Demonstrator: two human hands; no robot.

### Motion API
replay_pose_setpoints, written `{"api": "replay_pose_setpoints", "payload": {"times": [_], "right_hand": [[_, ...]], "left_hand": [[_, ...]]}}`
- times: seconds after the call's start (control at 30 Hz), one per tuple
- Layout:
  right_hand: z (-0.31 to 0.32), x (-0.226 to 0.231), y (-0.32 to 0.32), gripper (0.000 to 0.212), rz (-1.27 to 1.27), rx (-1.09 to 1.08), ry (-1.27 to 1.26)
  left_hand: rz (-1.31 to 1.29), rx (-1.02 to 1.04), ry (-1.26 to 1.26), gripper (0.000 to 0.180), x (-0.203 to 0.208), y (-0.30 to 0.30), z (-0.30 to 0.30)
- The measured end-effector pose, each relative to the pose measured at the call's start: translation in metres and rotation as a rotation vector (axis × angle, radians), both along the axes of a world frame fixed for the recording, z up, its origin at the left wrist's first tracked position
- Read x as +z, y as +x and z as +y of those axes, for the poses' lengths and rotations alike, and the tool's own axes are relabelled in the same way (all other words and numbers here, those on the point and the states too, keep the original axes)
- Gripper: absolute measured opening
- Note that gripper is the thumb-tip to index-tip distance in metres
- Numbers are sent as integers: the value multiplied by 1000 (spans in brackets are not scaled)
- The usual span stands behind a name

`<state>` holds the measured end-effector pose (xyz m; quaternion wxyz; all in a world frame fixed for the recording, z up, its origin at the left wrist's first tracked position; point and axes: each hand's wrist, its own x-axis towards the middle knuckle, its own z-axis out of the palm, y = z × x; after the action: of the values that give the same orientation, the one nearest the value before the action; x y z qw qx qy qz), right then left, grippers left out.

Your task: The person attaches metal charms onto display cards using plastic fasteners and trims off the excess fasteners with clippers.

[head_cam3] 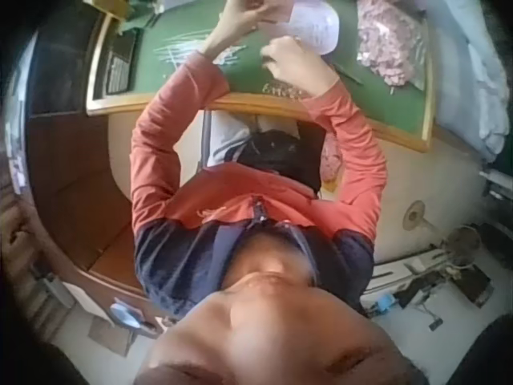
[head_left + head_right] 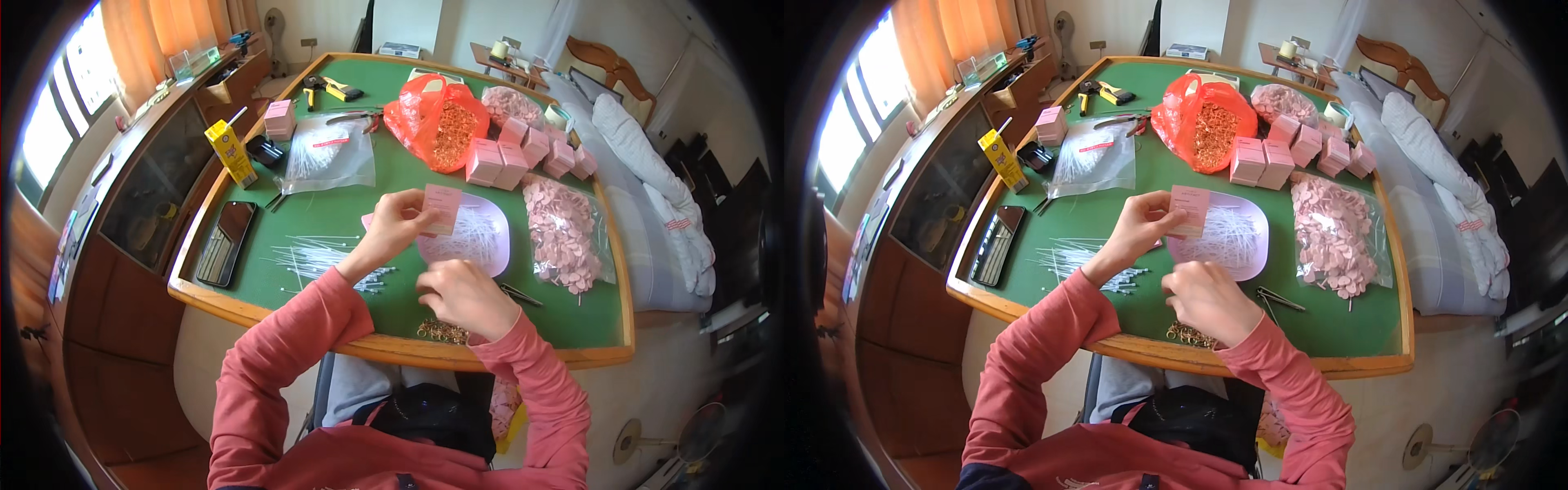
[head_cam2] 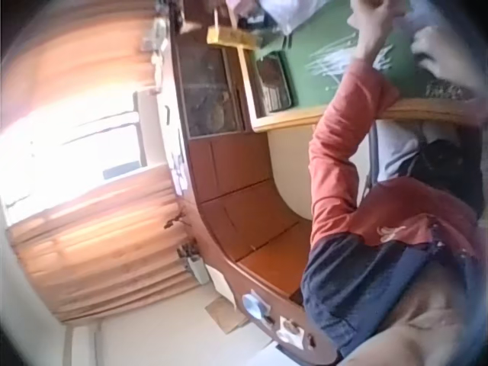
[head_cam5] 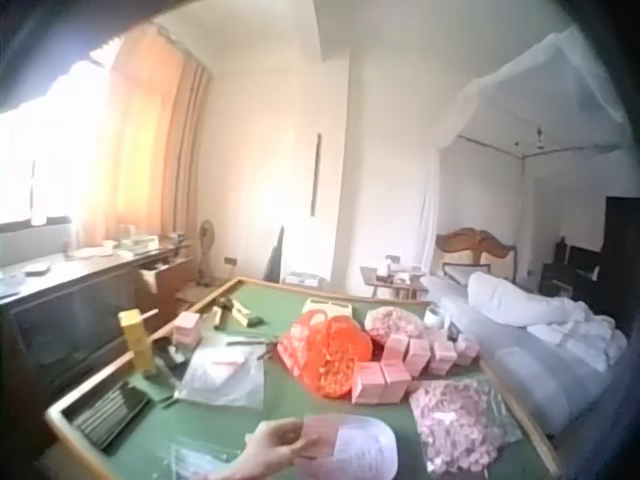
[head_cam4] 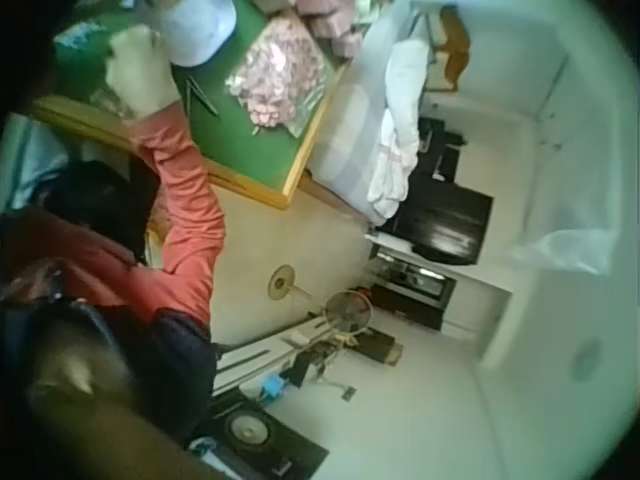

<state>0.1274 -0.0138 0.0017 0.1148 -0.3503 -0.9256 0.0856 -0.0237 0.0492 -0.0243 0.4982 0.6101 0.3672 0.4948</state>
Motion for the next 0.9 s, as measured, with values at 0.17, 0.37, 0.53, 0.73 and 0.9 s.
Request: {"api": "replay_pose_setpoints", "payload": {"times": [0.17, 0.37, 0.53, 0.73, 0.9], "right_hand": [[-2, -32, -30, 10, 68, -80, 155], [12, -45, -42, 13, 60, -92, 173], [1, -16, -26, 15, -35, -122, 199], [5, 33, 38, 4, 280, -202, 266], [21, 44, 60, 7, 565, -292, 238]], "left_hand": [[10, 14, -2, 21, 5, 6, -5], [42, 67, 105, 37, 7, 5, -7], [106, 94, 129, 23, 10, 0, -7], [298, -97, 193, 21, 16, -2, -6], [193, -192, 102, 27, 2, 6, -8]]}}
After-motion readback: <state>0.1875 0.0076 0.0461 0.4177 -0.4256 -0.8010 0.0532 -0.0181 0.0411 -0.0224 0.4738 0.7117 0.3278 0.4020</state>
